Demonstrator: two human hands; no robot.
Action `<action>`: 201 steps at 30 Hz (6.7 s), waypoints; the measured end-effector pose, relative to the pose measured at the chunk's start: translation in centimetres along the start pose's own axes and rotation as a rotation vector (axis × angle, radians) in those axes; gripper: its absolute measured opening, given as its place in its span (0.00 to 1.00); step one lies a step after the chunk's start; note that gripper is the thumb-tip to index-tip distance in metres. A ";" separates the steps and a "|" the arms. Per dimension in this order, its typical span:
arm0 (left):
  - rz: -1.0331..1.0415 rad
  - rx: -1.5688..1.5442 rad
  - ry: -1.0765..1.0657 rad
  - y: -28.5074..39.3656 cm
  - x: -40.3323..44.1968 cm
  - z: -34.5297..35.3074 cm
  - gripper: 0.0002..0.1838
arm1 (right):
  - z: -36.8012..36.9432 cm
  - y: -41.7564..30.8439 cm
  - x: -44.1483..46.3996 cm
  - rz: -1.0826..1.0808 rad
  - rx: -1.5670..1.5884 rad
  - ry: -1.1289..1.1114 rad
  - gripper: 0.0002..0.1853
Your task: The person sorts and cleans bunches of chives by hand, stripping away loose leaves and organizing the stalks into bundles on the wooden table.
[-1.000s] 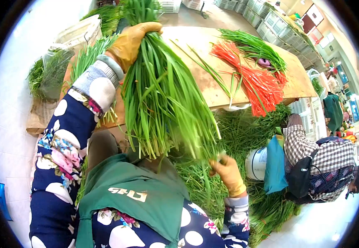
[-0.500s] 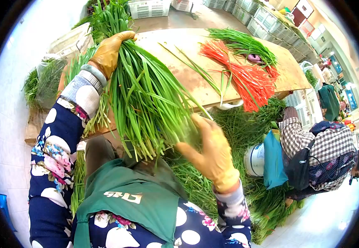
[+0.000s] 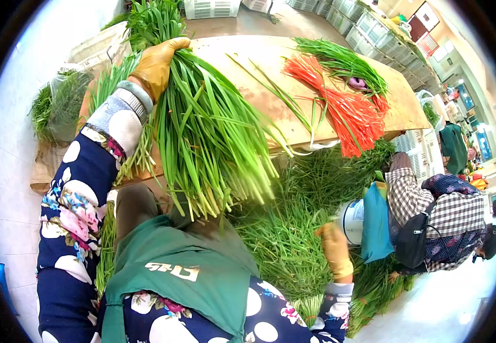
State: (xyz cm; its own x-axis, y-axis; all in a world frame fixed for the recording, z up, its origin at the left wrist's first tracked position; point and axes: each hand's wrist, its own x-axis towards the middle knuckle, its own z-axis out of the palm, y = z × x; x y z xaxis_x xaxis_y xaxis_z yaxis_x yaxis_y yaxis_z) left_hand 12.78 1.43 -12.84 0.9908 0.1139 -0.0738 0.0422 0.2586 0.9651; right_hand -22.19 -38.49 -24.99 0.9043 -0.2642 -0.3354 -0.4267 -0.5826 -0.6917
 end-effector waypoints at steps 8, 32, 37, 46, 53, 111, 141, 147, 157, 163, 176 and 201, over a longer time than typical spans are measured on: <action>-0.018 -0.019 -0.107 1.3 -2.2 0.4 0.12 | 2.4 -18.2 3.2 -0.791 -0.226 0.447 0.24; 0.074 0.054 -0.056 -0.5 0.9 -1.8 0.13 | 8.8 -21.0 3.9 -1.066 -0.392 0.370 0.24; 0.142 0.171 -0.162 1.8 -2.8 -2.3 0.17 | 7.0 -22.9 1.8 -0.947 -0.470 0.289 0.33; 0.100 0.161 0.099 -0.1 0.0 -1.3 0.19 | 10.0 -23.3 7.8 -1.174 -0.653 0.410 0.34; 0.026 -0.026 0.056 -0.7 1.3 -2.4 0.16 | 11.9 -22.8 8.4 -1.299 -0.635 0.524 0.20; 0.216 0.238 0.126 0.5 -2.7 -1.7 0.22 | 11.5 -23.3 4.6 -0.439 0.421 -0.406 0.19; 0.230 0.169 0.035 0.3 -2.6 -2.5 0.22 | 12.2 -22.3 3.6 -0.342 0.639 -0.460 0.14; 0.180 0.193 0.039 -0.3 -2.6 -1.5 0.21 | 10.3 -21.8 2.0 -0.192 0.613 -0.501 0.12; 0.196 0.192 0.089 -1.3 -2.0 -0.8 0.18 | 7.6 -14.0 -2.7 0.047 0.638 -0.399 0.14; 0.118 0.042 0.063 -1.6 -0.3 -1.5 0.15 | 8.0 7.6 -2.2 0.419 -0.111 -0.303 0.22; 0.085 0.115 0.061 -1.9 1.4 -1.5 0.16 | 10.0 -17.3 4.6 -0.839 -0.410 -0.014 0.22; 1.033 0.869 -0.274 -1.7 0.5 -3.8 0.16 | 12.4 -21.1 6.2 -0.584 0.073 0.272 0.24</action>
State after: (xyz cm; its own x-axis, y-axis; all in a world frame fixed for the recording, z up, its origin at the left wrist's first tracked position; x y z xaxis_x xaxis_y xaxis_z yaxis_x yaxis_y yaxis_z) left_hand 12.76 4.68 -15.47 0.6098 -0.3310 0.7201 -0.7560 -0.5155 0.4033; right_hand -7.68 -18.29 -20.39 0.9547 -0.1100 0.2765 0.1454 -0.6383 -0.7560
